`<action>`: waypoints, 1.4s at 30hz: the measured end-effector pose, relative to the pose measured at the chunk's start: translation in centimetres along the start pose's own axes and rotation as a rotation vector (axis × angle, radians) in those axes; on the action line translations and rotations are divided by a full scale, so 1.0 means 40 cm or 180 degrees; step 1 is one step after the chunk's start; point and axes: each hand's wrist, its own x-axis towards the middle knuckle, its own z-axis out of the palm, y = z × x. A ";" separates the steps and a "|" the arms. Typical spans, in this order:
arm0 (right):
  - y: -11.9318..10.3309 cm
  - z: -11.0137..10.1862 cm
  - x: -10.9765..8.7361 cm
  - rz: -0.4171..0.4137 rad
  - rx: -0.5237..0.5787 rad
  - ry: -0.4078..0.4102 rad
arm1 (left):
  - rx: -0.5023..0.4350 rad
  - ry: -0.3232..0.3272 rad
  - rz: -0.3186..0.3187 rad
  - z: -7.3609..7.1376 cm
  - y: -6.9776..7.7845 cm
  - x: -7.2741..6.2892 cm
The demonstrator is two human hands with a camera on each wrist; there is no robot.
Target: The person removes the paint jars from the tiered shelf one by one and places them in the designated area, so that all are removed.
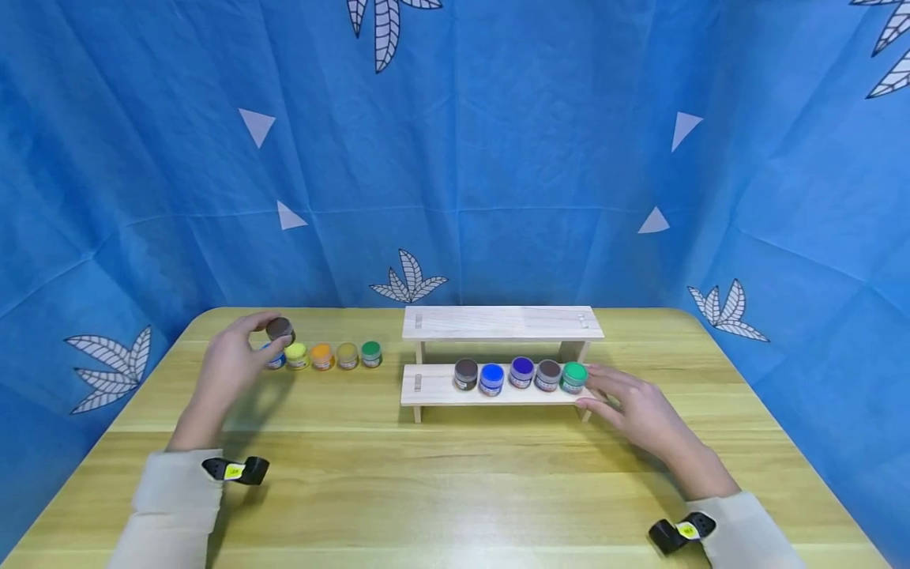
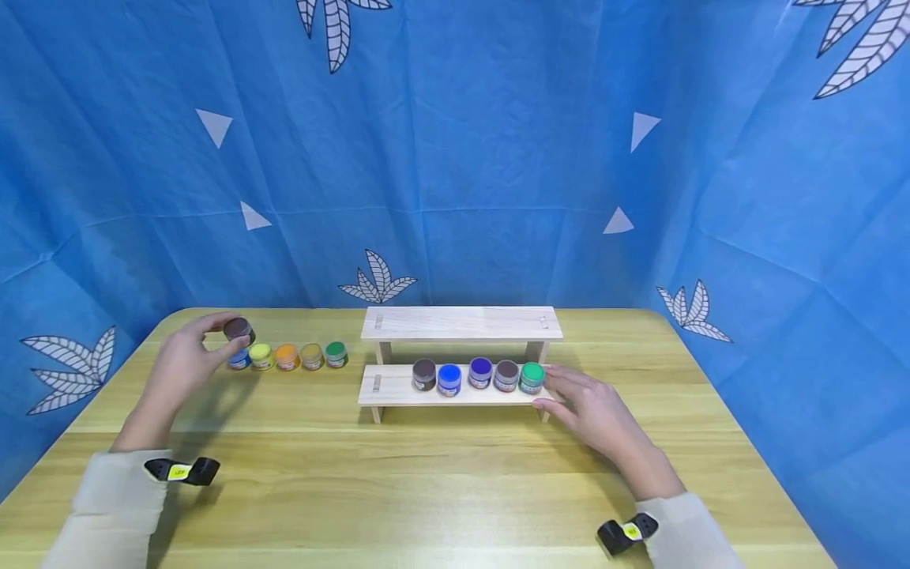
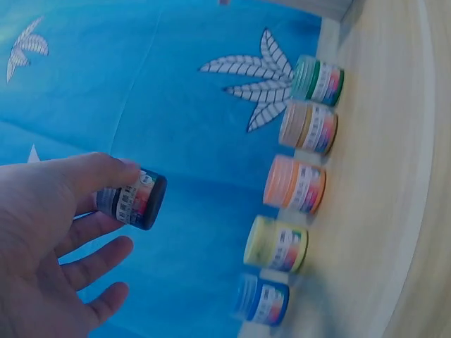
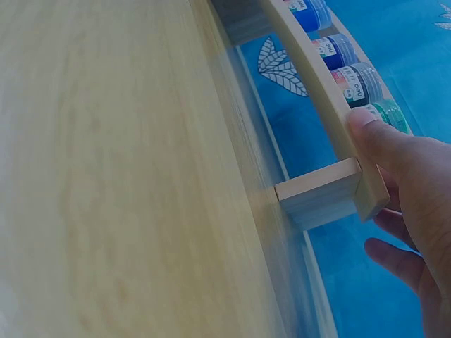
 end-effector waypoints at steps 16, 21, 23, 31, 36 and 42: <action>0.005 0.003 0.004 0.0003 -0.0010 0.0007 | -0.0023 -0.0130 -0.0322 -0.015 -0.120 0.000; 0.005 0.003 0.003 0.0004 -0.0004 0.0013 | -0.0023 -0.0243 -0.0345 -0.016 -0.160 -0.003; 0.005 0.003 0.003 0.0003 0.0000 0.0019 | -0.0002 -0.0280 -0.0339 -0.016 -0.176 -0.004; 0.005 0.005 0.005 0.0017 -0.0007 0.0010 | 0.0099 -0.0454 -0.0388 -0.002 -0.217 -0.008; 0.003 0.005 0.003 0.0072 -0.0005 -0.0050 | 0.0117 -0.0507 -0.0388 0.022 -0.236 -0.009; 0.002 0.004 0.001 0.0104 -0.0007 -0.0082 | 0.0153 -0.0519 -0.0500 0.041 -0.254 -0.004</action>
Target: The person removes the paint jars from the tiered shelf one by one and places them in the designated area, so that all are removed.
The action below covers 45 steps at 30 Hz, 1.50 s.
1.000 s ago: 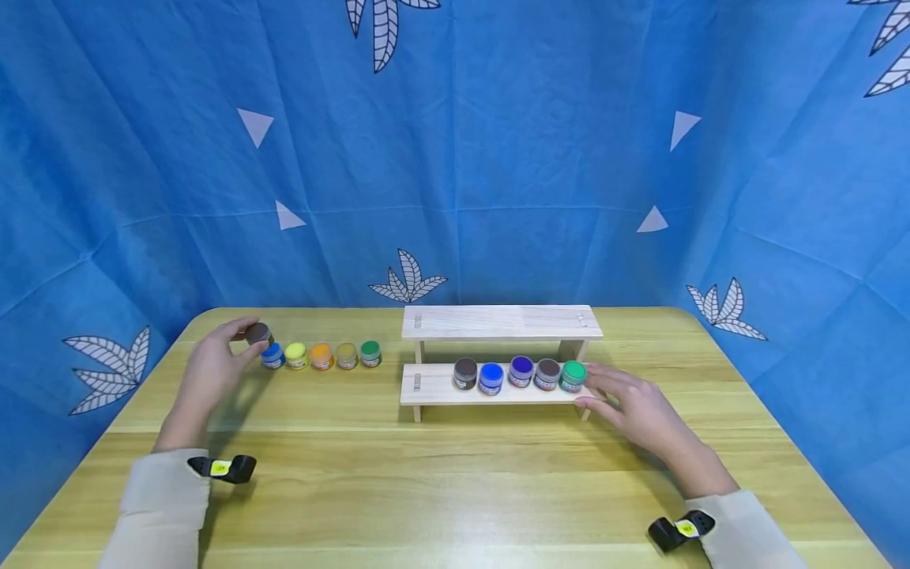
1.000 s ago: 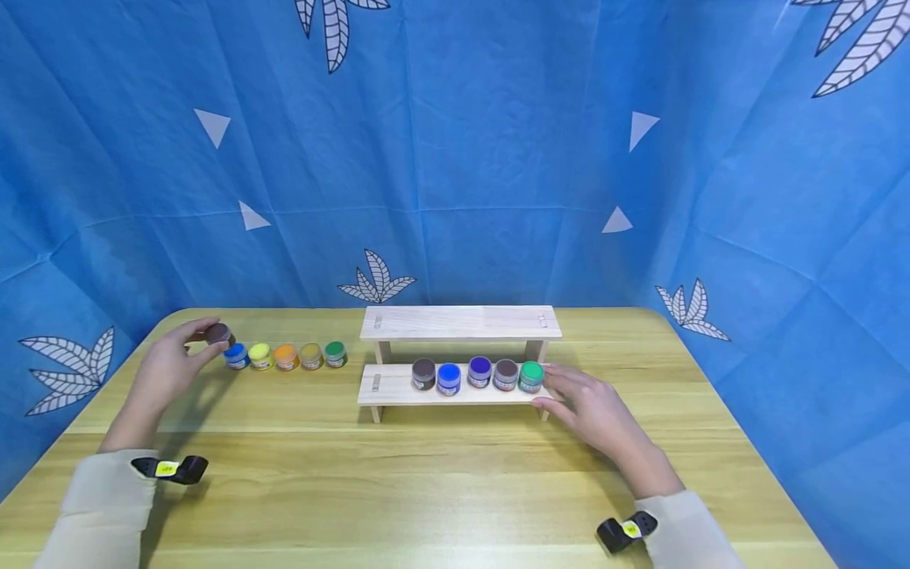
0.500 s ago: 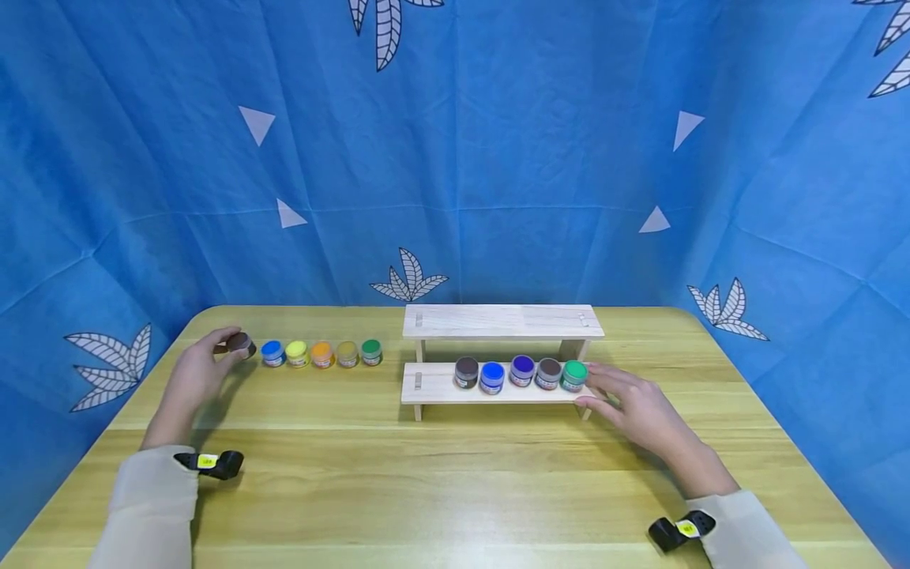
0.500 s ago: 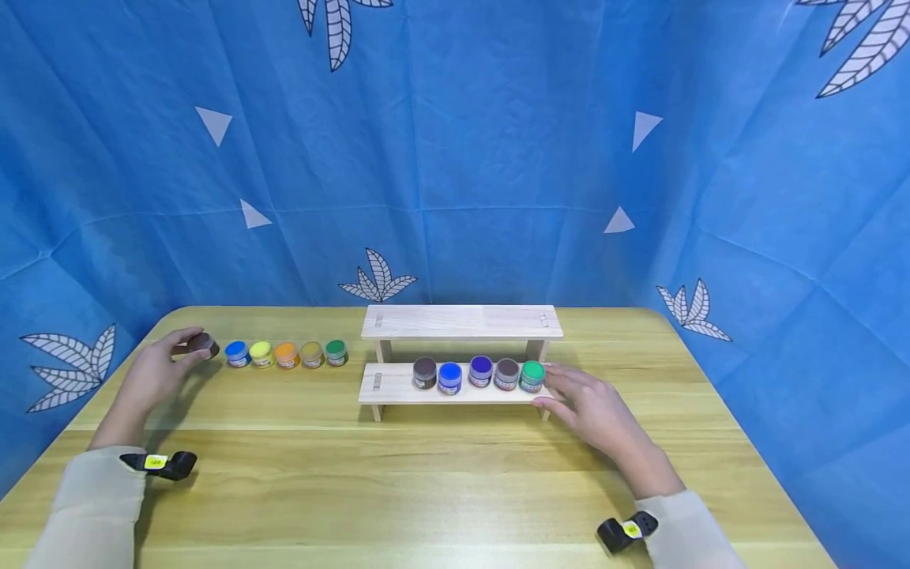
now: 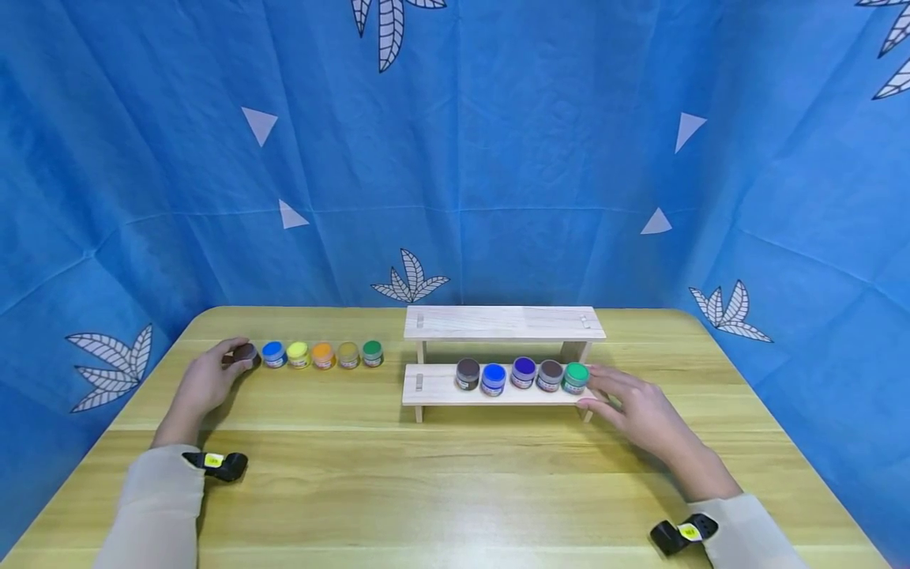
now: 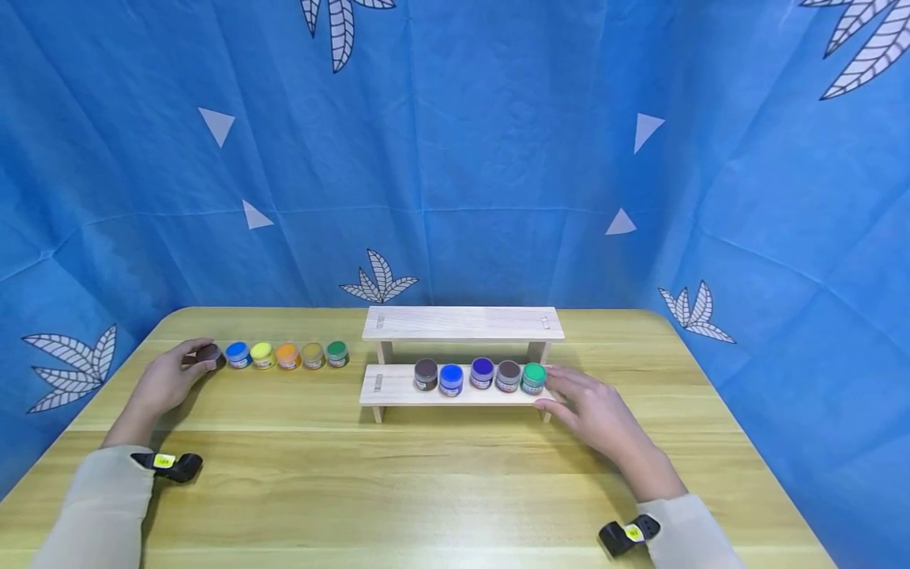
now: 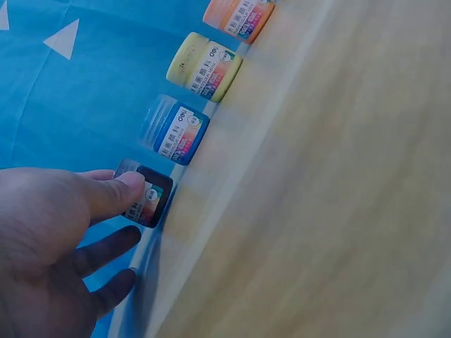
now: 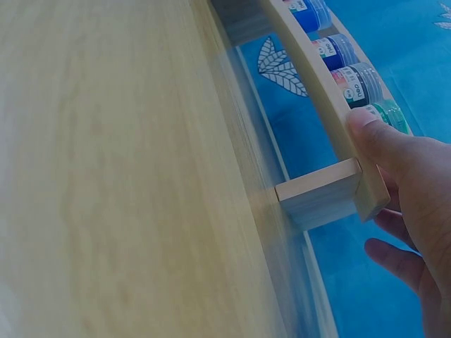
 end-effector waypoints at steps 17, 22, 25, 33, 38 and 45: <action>-0.003 -0.002 -0.001 -0.0057 0.0018 0.0070 | 0.0101 0.0169 0.0161 0.021 -0.019 0.005; -0.005 -0.002 -0.002 -0.0026 0.0010 0.0035 | 0.0034 0.0099 -0.0042 0.020 -0.017 0.006; -0.006 -0.004 -0.003 -0.0005 -0.0011 0.0028 | -0.0080 0.0038 -0.0085 0.008 -0.007 0.008; -0.006 -0.005 -0.003 -0.0041 -0.0008 0.0059 | -0.0155 0.0093 0.0147 -0.033 0.054 0.000; -0.005 -0.005 -0.003 -0.0025 -0.0011 0.0042 | -0.0072 0.0151 0.0211 -0.051 0.117 -0.006; -0.005 -0.005 -0.002 0.0046 -0.0039 -0.0023 | -0.0100 0.0127 0.0527 -0.061 0.198 -0.016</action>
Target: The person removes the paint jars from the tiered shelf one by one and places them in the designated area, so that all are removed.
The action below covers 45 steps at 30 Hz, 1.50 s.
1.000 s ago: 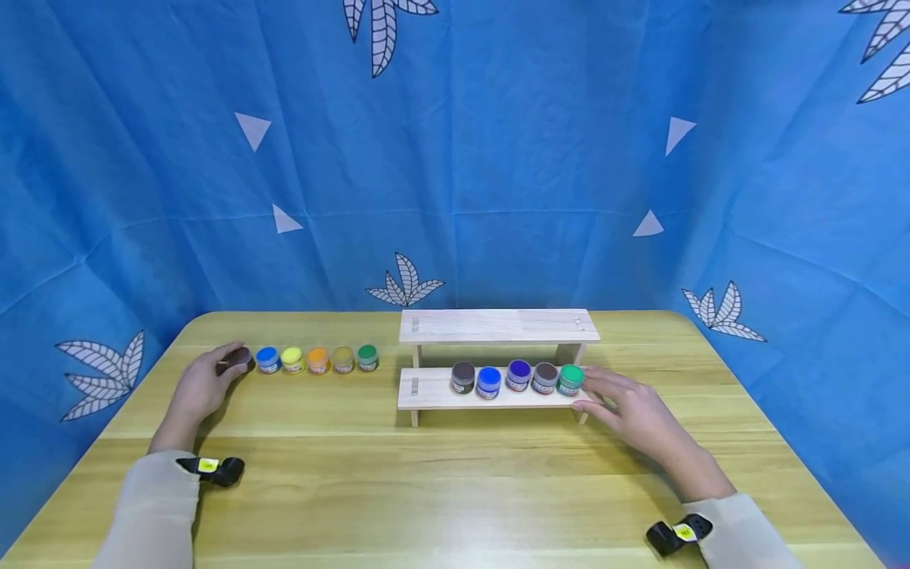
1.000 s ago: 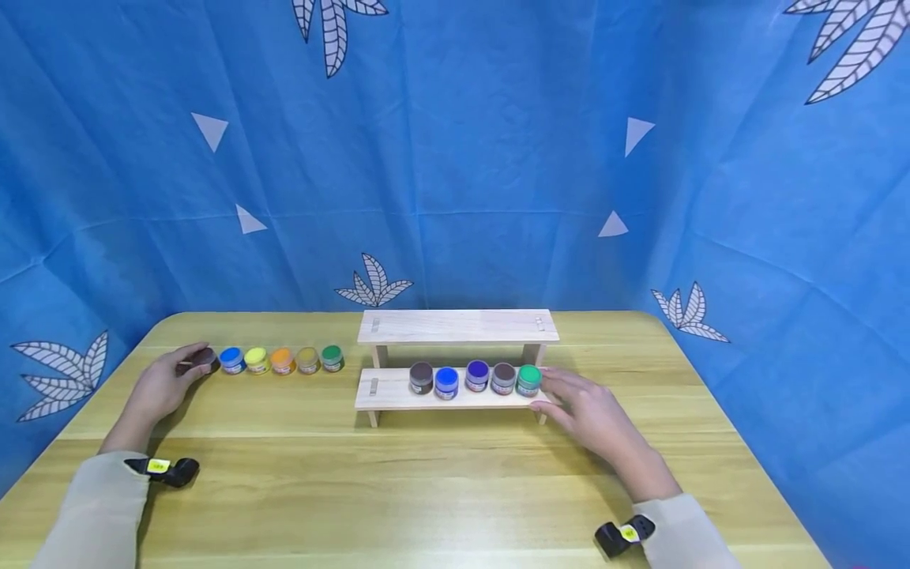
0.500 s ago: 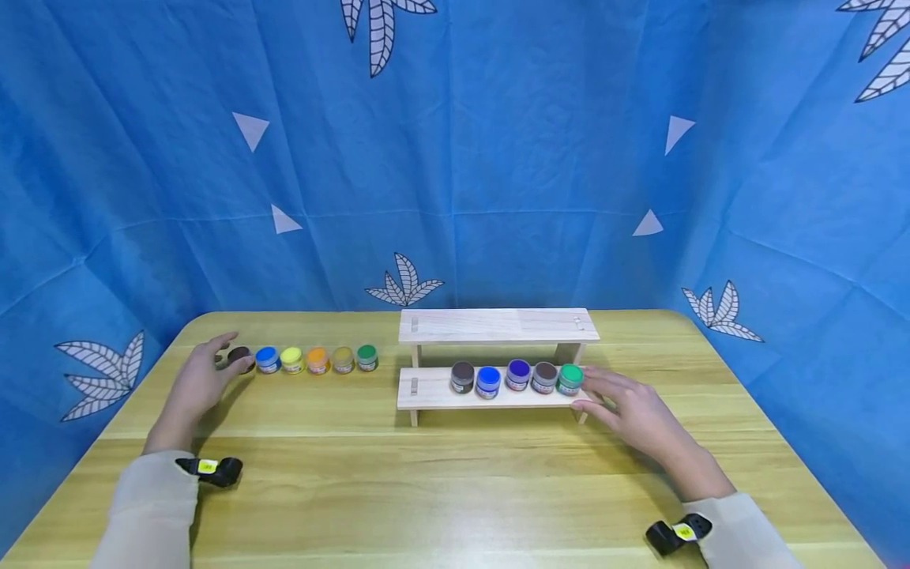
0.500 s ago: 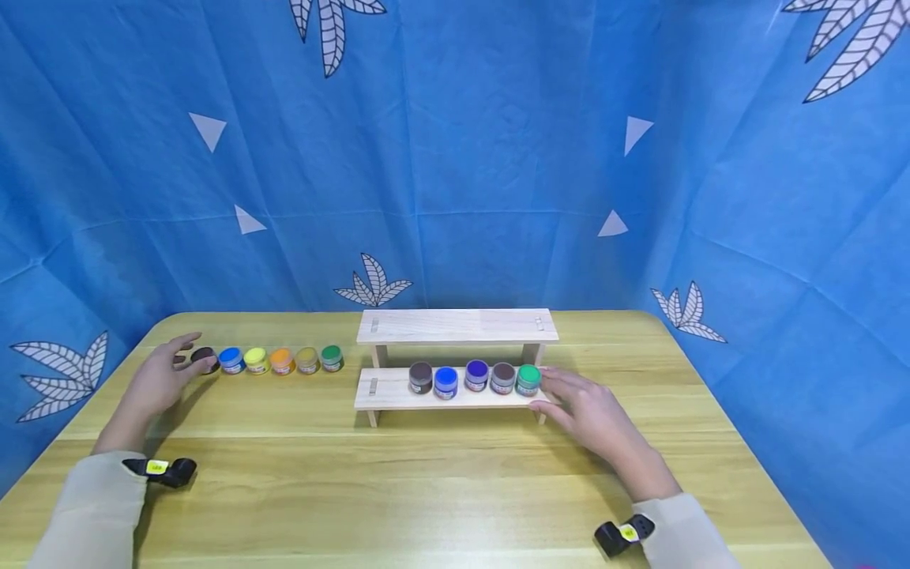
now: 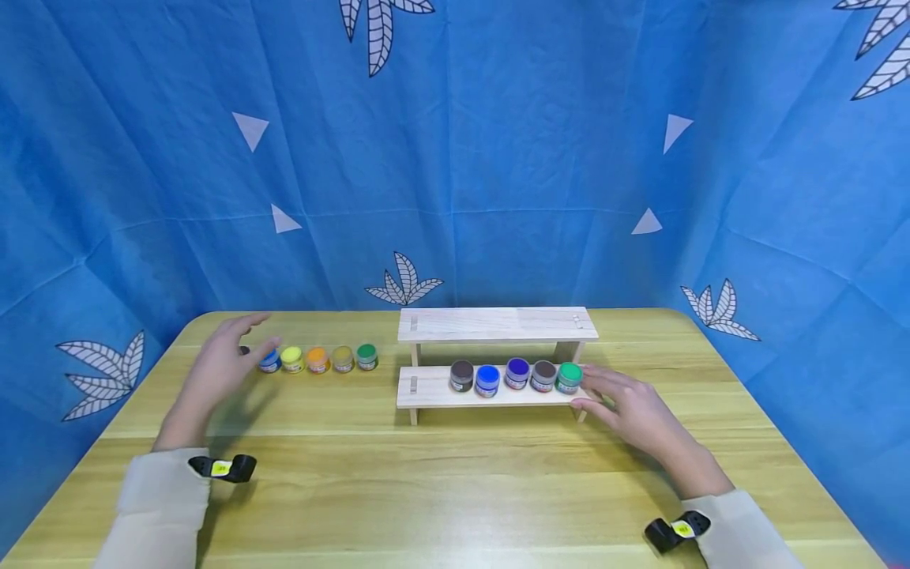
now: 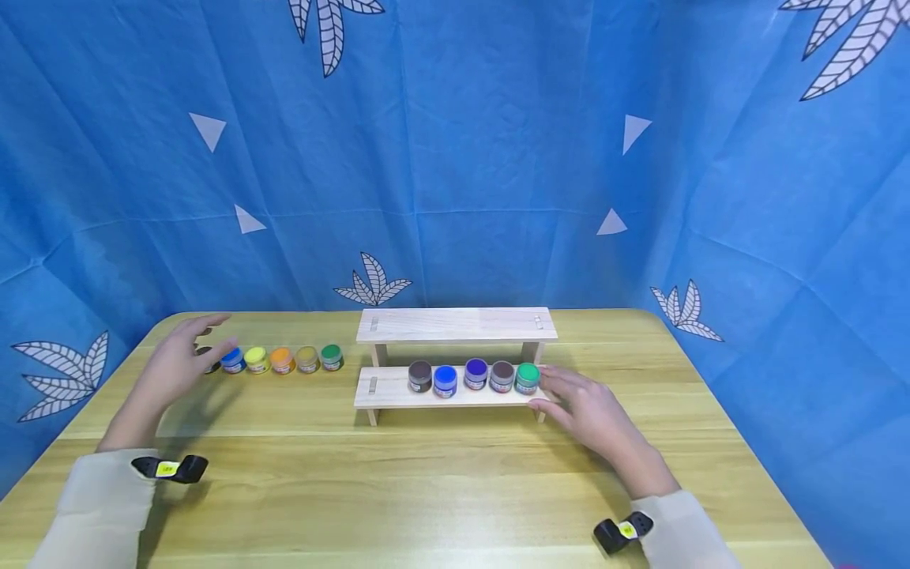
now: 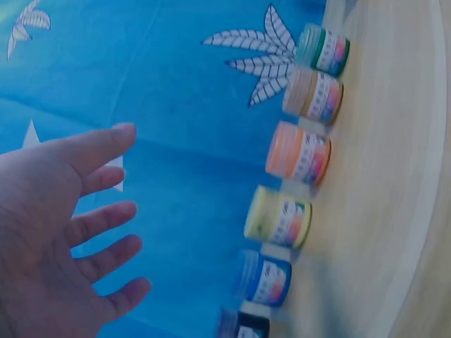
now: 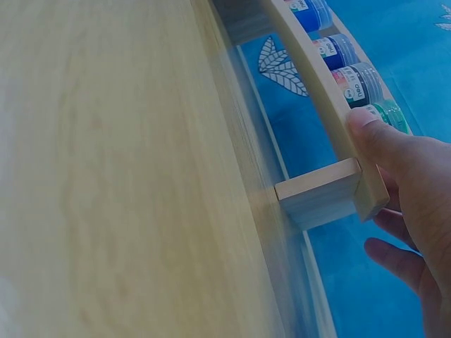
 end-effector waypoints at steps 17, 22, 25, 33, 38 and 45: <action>0.004 -0.001 0.000 -0.0084 0.0046 0.0060 | -0.0054 -0.0233 0.0568 0.024 0.136 -0.013; 0.004 -0.002 -0.001 -0.0078 0.0035 0.0075 | -0.0131 -0.0280 0.0752 0.041 0.169 -0.018; 0.003 -0.002 -0.001 -0.0068 0.0031 0.0064 | -0.0099 -0.0292 0.0876 0.055 0.190 -0.022; 0.002 0.001 -0.001 -0.0055 0.0037 0.0037 | -0.0092 -0.0438 0.1213 0.101 0.255 -0.027; 0.001 0.002 0.000 -0.0071 0.0040 0.0034 | -0.0069 -0.0477 0.1424 0.130 0.287 -0.030; 0.002 -0.001 0.000 -0.0103 0.0048 0.0056 | -0.0097 -0.0654 0.1628 0.167 0.342 -0.023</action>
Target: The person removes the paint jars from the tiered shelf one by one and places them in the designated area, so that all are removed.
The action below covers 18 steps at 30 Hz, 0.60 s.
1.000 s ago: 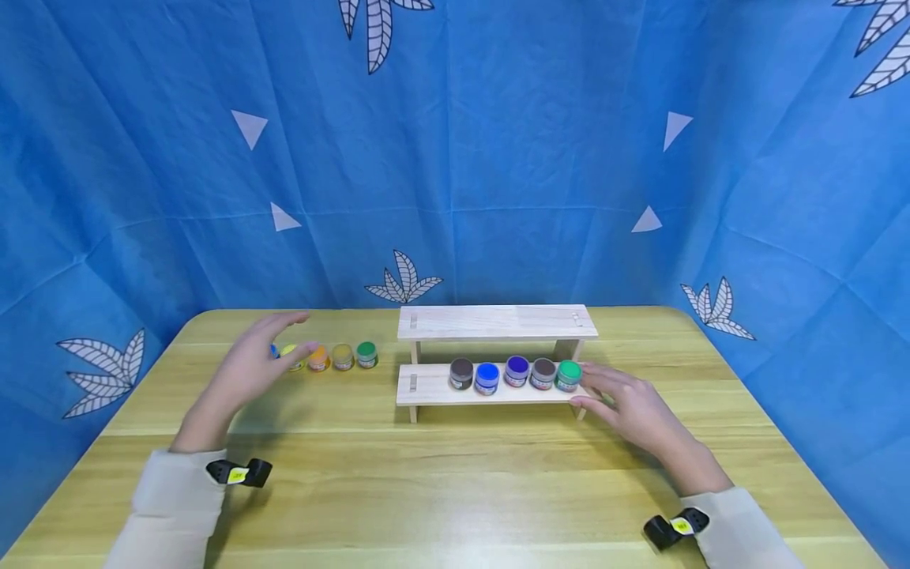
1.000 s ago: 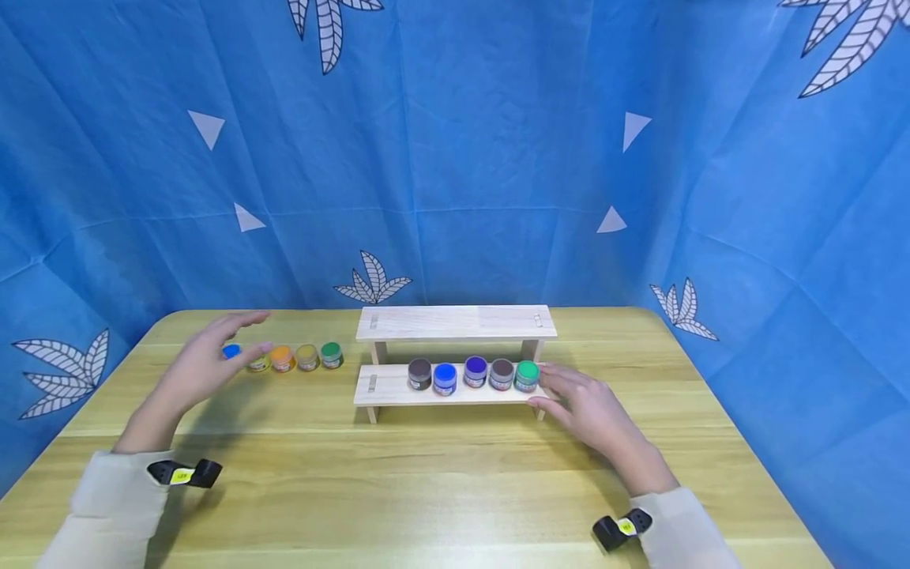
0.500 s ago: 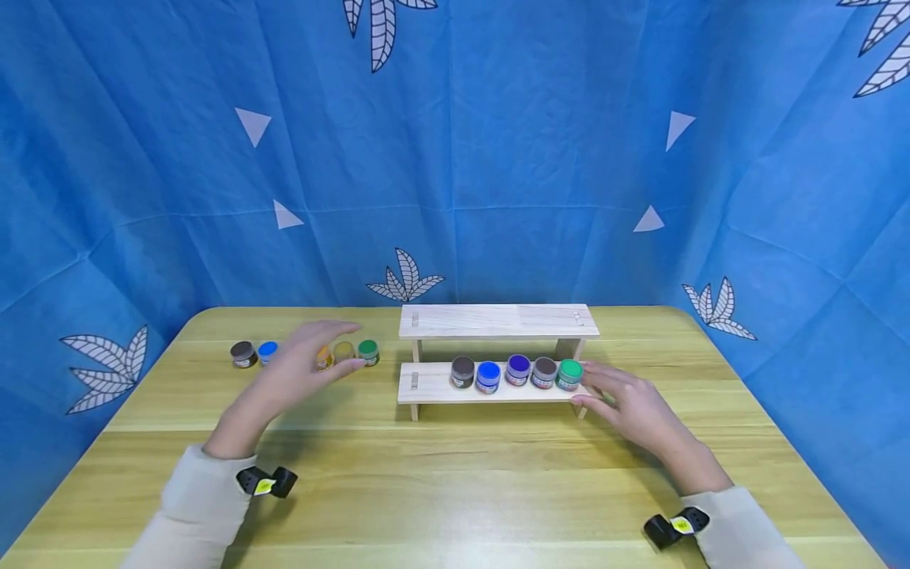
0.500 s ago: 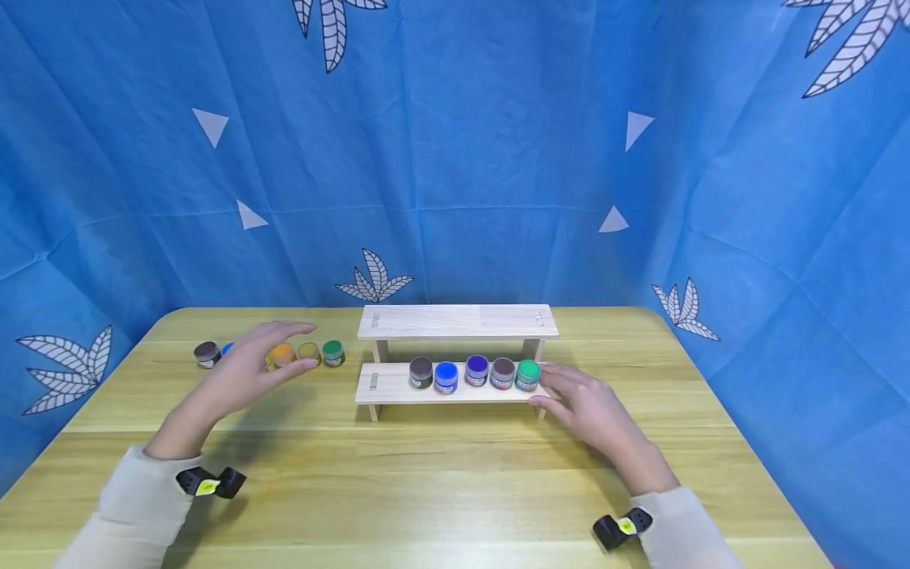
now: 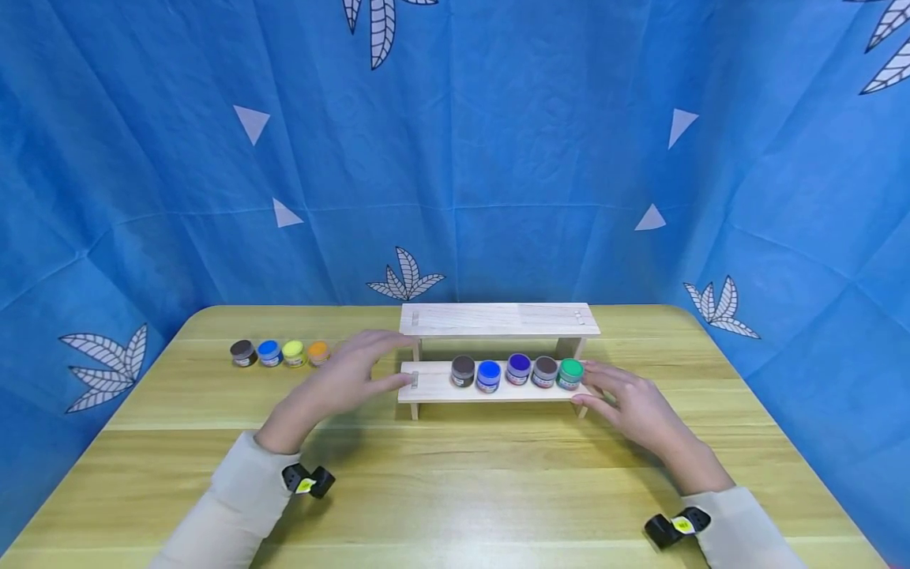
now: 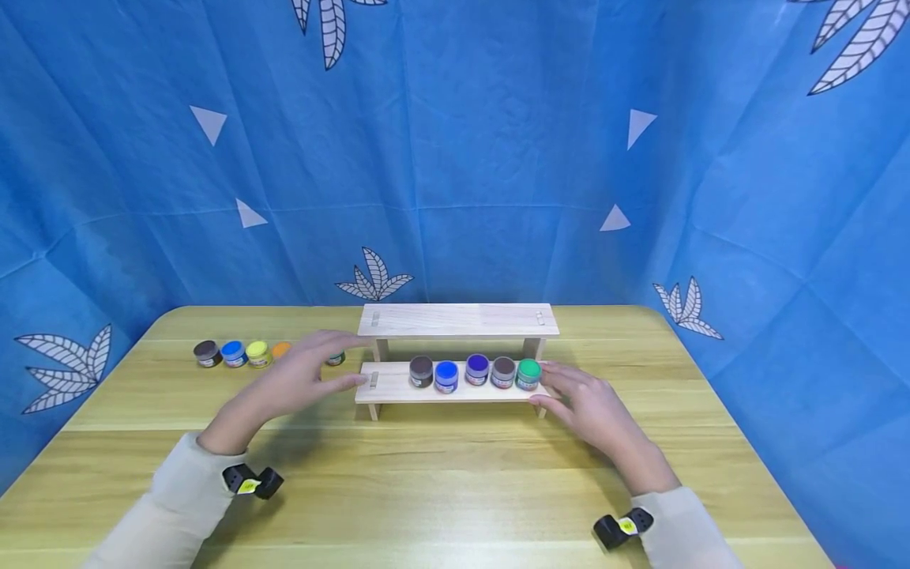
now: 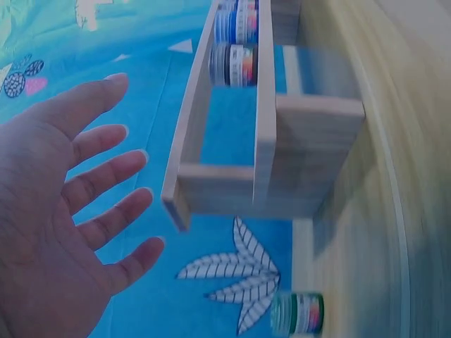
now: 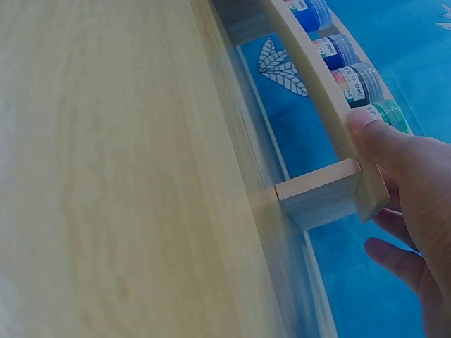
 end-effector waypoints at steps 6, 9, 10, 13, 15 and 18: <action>0.003 0.002 0.000 0.0015 -0.0020 -0.0004 | -0.0022 -0.0217 -0.0080 0.029 0.026 0.031; 0.004 0.004 0.000 0.0009 -0.0027 0.0012 | -0.0062 -0.0304 -0.0085 0.044 0.033 0.046; 0.004 0.004 0.000 0.0006 -0.0029 0.0018 | -0.0063 -0.0328 -0.0074 0.050 0.034 0.052; 0.005 0.005 0.000 -0.0002 -0.0024 0.0033 | -0.0051 -0.0376 0.0000 0.068 0.036 0.069; 0.006 0.005 0.000 -0.0009 -0.0022 0.0036 | 0.0003 -0.0407 0.0081 0.081 0.035 0.081; 0.007 0.005 0.000 -0.0023 -0.0019 0.0042 | 0.0087 -0.0463 0.0192 0.096 0.036 0.097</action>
